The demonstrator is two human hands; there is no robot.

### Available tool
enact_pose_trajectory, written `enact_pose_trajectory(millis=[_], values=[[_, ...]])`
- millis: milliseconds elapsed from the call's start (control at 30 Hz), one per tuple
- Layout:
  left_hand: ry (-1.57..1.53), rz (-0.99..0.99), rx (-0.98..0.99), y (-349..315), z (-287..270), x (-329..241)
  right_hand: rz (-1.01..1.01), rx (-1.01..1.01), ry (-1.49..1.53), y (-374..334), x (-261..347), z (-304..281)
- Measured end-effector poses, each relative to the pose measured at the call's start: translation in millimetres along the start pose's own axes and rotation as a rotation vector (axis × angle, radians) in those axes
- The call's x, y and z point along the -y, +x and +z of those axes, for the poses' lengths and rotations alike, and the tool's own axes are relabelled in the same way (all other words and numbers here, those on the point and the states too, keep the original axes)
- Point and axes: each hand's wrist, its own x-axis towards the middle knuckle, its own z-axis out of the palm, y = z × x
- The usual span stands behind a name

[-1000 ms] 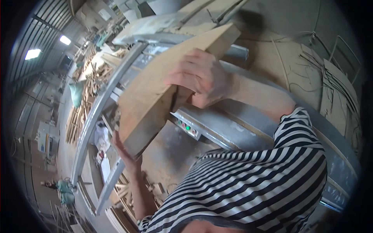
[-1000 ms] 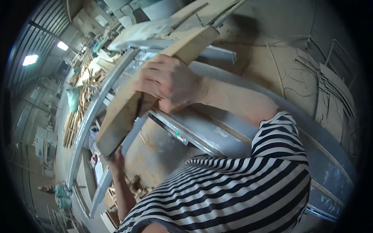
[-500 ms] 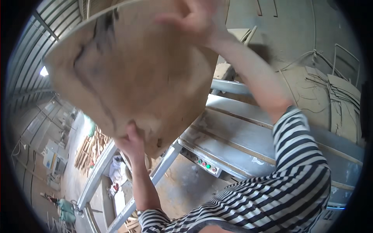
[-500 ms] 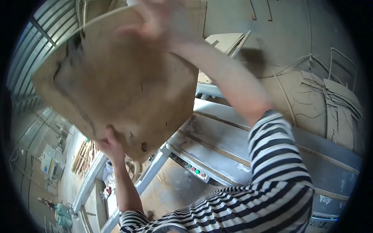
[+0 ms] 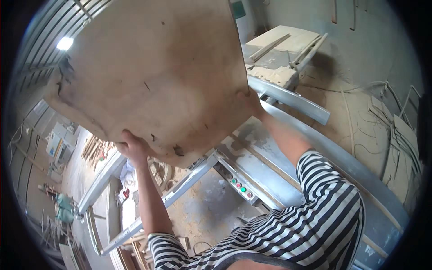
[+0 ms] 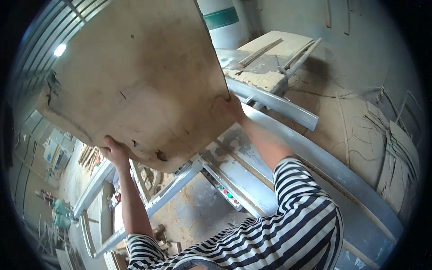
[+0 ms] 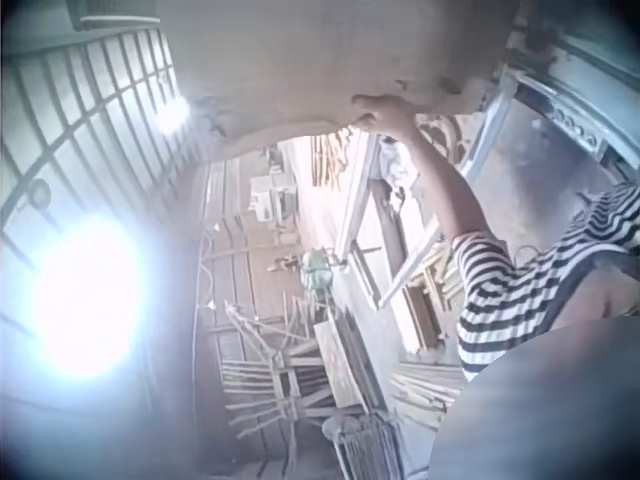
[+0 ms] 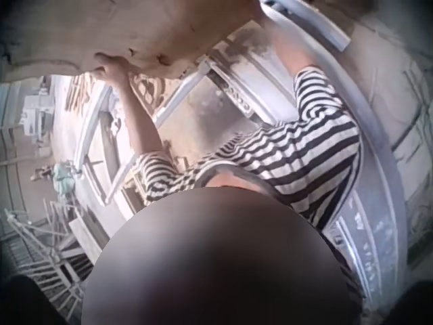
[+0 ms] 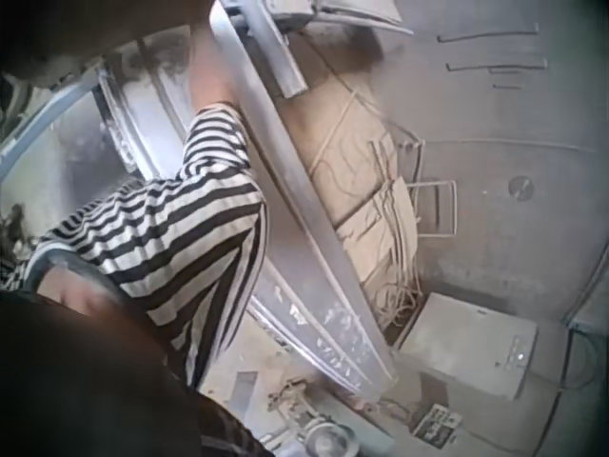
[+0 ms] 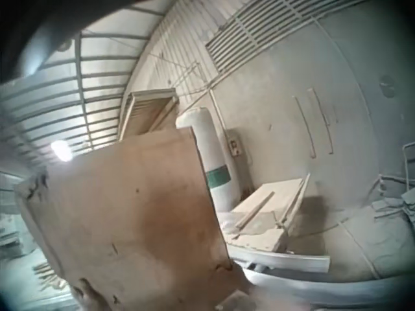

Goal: Operating a sliding table saw to trim and cut wooden panels in a factory.

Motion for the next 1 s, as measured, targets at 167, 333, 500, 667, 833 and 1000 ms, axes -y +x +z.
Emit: enact_pose_trajectory(millis=[167, 333, 500, 667, 833, 1000], values=[[0.209, 0.033, -0.141, 29.9, -6.7, -2.1, -0.081, -0.154, -0.45, 21.2, 26.8, 13.9], [-0.117, -0.383, 0.155, 53.6, -0.1, 14.4, 0.002, -0.078, -0.812, 16.6, 74.7, -34.9], [0.328, -0.516, 0.217, -24.6, 30.7, 90.1, 0.176, 0.006, -1.112, -9.1, 85.2, -78.9], [0.164, -0.785, 0.19, -117.0, 53.3, 143.4, 0.344, 0.064, -1.198, -38.9, 39.8, -102.0], [0.173, -0.939, 0.194, -155.2, 54.1, 176.5, 0.466, 0.141, -1.347, -38.9, 6.7, -107.1], [0.364, -0.985, 0.298, -174.4, 54.8, 200.6, 0.524, 0.155, -1.405, -36.4, -8.0, -103.1]])
